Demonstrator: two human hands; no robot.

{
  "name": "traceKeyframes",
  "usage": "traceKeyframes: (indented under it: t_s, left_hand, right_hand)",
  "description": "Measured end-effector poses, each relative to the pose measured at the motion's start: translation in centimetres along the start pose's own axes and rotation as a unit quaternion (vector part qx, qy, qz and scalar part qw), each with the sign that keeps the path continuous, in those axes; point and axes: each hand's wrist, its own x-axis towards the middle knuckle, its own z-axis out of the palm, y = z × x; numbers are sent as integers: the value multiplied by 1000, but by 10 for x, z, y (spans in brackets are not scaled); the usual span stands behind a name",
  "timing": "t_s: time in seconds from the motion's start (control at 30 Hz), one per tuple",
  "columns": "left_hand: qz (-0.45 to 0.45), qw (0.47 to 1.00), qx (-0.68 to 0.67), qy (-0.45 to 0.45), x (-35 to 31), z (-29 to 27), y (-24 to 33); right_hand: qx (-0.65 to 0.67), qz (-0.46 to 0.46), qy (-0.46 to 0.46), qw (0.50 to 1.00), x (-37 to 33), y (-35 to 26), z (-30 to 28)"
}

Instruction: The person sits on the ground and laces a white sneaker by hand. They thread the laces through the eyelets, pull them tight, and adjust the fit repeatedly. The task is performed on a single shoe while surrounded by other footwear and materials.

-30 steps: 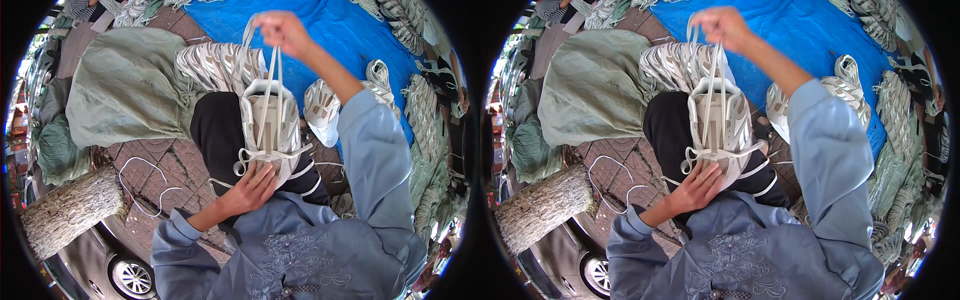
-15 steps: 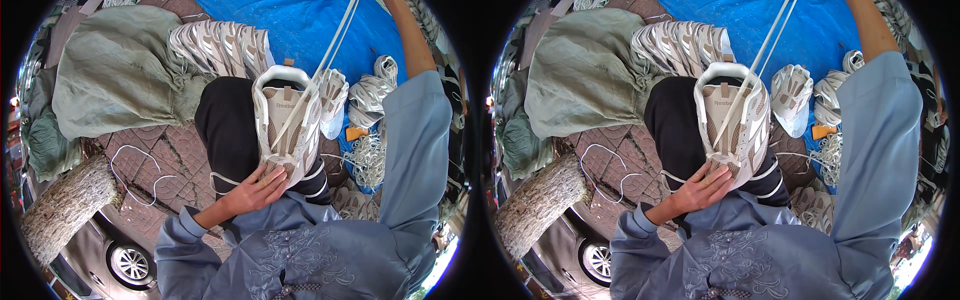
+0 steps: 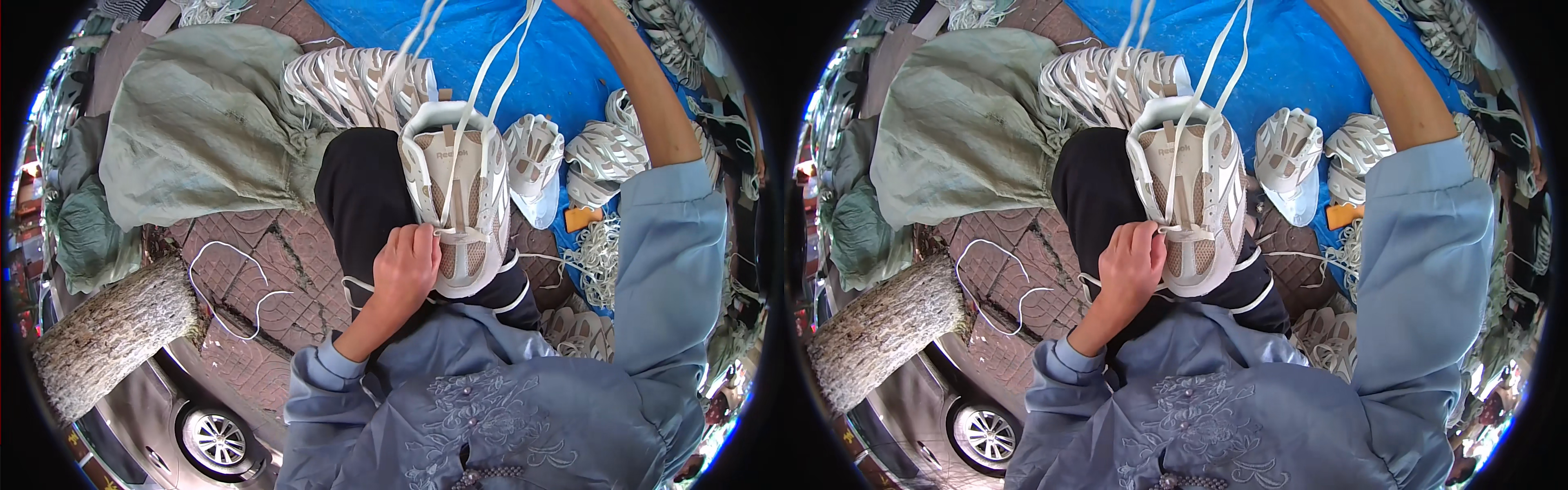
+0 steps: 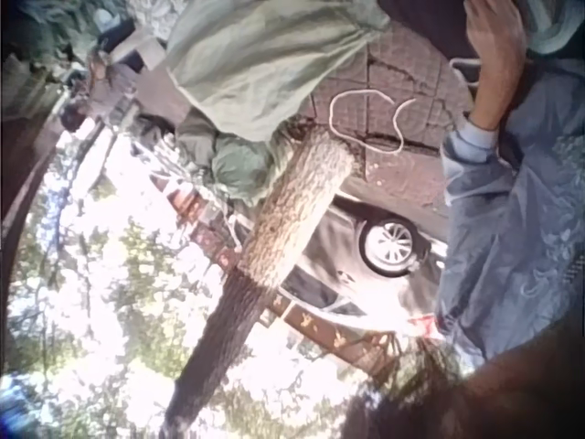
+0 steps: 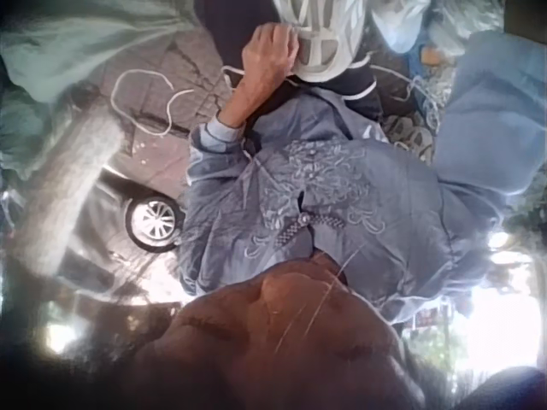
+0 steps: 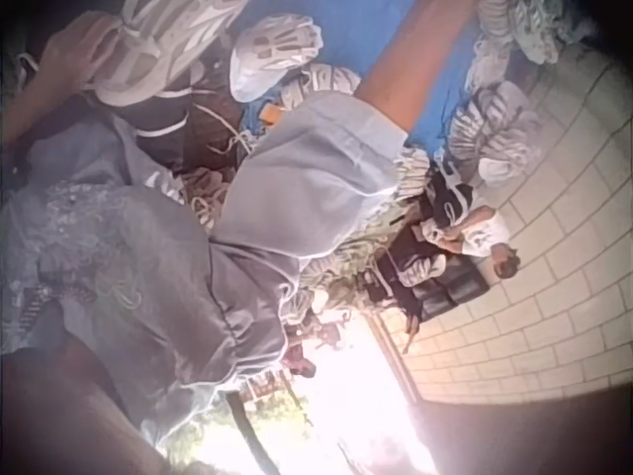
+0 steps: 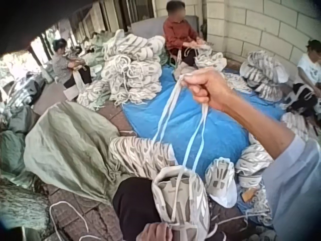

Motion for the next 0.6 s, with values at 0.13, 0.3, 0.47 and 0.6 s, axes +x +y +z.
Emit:
traceKeyframes:
  t_s: [0.13,0.3,0.47,0.6]
  left_hand:
    - [40,999,21,6,-2,5,1]
    - [-87,961,-262,-14,3,5,3]
    - [-340,599,-603,-403,24,-17,-24]
    - [-237,717,-509,-413,40,-24,-34]
  right_hand:
    - [2,21,-15,1000,-13,3,0]
    - [18,41,4,999,-19,13,-4]
    - [18,63,18,998,-20,18,-6]
    - [11,58,13,998,-18,17,-6]
